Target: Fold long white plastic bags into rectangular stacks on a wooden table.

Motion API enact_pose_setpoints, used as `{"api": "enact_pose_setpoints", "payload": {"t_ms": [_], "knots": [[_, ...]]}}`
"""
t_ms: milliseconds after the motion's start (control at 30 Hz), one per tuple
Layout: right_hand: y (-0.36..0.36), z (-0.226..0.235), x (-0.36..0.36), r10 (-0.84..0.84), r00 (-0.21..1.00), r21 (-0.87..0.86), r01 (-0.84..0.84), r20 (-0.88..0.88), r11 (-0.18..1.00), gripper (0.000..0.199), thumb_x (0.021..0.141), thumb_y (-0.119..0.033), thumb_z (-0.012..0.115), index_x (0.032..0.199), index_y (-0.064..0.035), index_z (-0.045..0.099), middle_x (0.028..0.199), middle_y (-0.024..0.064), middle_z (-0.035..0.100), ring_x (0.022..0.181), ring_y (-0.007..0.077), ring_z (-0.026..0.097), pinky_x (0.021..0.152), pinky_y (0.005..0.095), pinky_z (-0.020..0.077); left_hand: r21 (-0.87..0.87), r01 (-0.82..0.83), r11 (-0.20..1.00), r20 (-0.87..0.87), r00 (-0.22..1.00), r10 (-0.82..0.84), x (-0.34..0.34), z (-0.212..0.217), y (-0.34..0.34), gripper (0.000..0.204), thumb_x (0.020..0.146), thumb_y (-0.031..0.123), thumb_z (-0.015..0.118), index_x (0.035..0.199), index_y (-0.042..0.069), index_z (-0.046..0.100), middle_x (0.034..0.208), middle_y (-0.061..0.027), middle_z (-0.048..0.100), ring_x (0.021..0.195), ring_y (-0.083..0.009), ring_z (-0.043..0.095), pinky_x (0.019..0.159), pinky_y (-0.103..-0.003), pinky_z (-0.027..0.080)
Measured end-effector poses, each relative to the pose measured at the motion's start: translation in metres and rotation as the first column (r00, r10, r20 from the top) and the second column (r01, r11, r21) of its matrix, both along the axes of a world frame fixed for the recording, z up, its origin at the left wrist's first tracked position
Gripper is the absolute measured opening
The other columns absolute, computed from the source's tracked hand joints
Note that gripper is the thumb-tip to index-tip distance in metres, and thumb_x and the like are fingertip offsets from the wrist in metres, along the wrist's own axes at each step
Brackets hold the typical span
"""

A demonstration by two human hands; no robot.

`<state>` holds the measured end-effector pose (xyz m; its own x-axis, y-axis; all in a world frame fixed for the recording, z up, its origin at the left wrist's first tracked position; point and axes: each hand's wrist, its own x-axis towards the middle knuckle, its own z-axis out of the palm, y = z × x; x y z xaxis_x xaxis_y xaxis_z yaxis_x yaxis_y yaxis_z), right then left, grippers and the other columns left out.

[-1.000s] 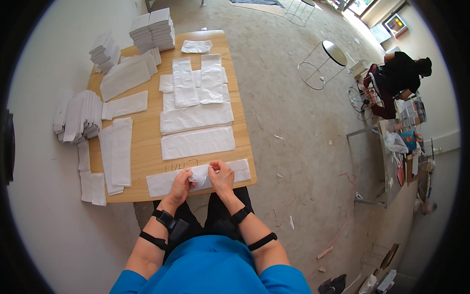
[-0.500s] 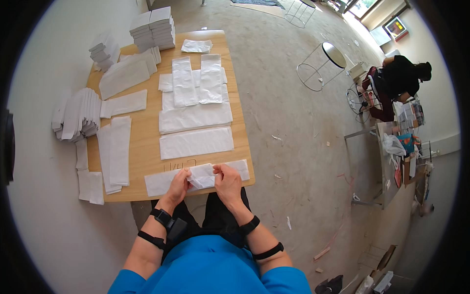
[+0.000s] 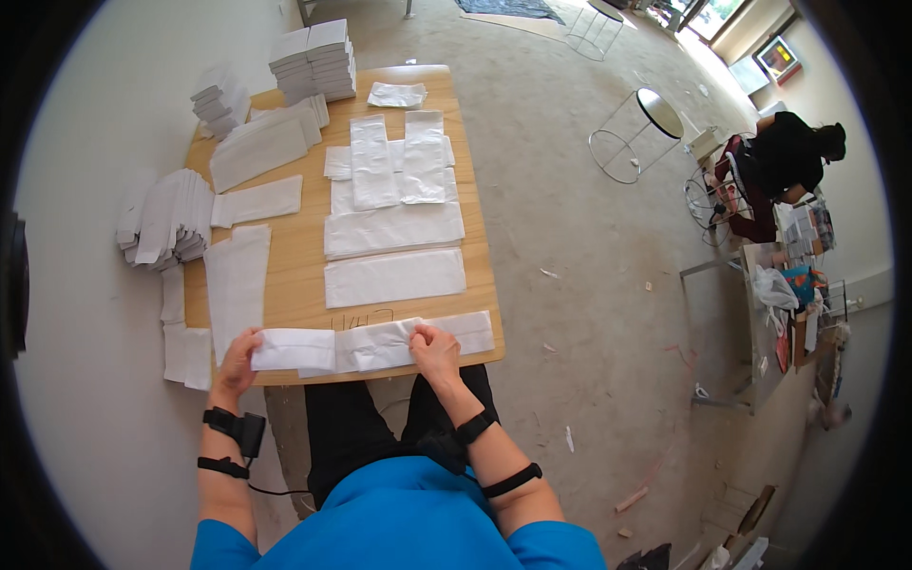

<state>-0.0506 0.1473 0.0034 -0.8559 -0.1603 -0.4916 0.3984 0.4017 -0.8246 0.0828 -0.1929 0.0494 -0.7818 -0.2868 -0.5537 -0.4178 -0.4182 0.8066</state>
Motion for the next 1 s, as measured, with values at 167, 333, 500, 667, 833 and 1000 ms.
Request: {"api": "enact_pose_setpoints", "payload": {"t_ms": [167,333,500,667,833,1000], "knots": [[0.013,-0.004,-0.002,-0.031,0.999,-0.008,0.031,0.011,0.999,0.024,0.091,-0.008,0.054,0.108,0.0065,0.064,0.092,0.0106,0.070,0.078,0.0141,0.068,0.071,0.0243,0.0558,-0.949,0.254,0.185,0.257,0.966,-0.007,-0.018,0.053,0.017,0.016,0.086,0.011,0.056,0.098,0.002,0.057,0.086,-0.0117,0.056,0.083,-0.0244,0.057,0.075,-0.035,0.046],[0.028,0.024,-0.005,-0.191,0.914,0.174,0.266,-0.358,0.948,0.021,0.081,-0.017,0.064,0.094,-0.0002,0.066,0.079,0.0104,0.068,0.070,0.0233,0.066,0.067,0.0345,0.0516,-0.883,0.106,0.457,-0.098,0.910,-0.402,-0.048,0.040,0.167,0.013,0.083,0.006,0.060,0.095,0.006,0.058,0.087,-0.0114,0.055,0.074,-0.0295,0.060,0.065,-0.038,0.048],[0.061,0.015,-0.017,-0.139,0.866,0.412,0.363,-0.481,0.836,0.024,0.075,-0.016,0.070,0.092,-0.0036,0.060,0.082,0.0094,0.059,0.082,0.0293,0.060,0.075,0.0405,0.0479,-0.917,0.174,0.359,-0.051,0.841,-0.539,-0.073,-0.008,0.217,0.022,0.082,0.010,0.065,0.103,0.009,0.058,0.091,-0.0100,0.054,0.081,-0.0306,0.060,0.070,-0.040,0.050],[0.072,0.003,-0.019,-0.072,0.924,0.489,0.263,-0.375,0.832,0.018,0.073,-0.018,0.071,0.080,-0.0038,0.061,0.084,0.0097,0.059,0.081,0.0287,0.060,0.074,0.0398,0.0491,-0.936,0.261,0.236,0.068,0.793,-0.605,-0.074,-0.028,0.212,0.036,0.080,0.014,0.069,0.115,0.013,0.058,0.094,-0.0094,0.052,0.088,-0.0300,0.058,0.076,-0.041,0.049],[0.078,-0.001,-0.016,-0.139,0.853,0.333,0.340,-0.504,0.880,0.015,0.074,-0.014,0.071,0.078,-0.0035,0.061,0.084,0.0081,0.062,0.079,0.0244,0.061,0.073,0.0355,0.0503,-0.922,0.324,0.211,0.126,0.768,-0.628,-0.078,-0.023,0.213,0.047,0.079,0.019,0.072,0.123,0.016,0.056,0.093,-0.0094,0.050,0.087,-0.0287,0.056,0.077,-0.040,0.048],[0.082,0.014,-0.013,-0.299,0.899,0.063,0.335,-0.319,0.940,0.022,0.078,-0.009,0.072,0.095,-0.0003,0.060,0.088,0.0084,0.066,0.077,0.0129,0.063,0.071,0.0270,0.0515,-0.936,0.320,0.149,0.163,0.766,-0.622,-0.080,-0.019,0.216,0.056,0.077,0.022,0.074,0.129,0.018,0.054,0.092,-0.0089,0.048,0.086,-0.0275,0.055,0.077,-0.040,0.047]]}}
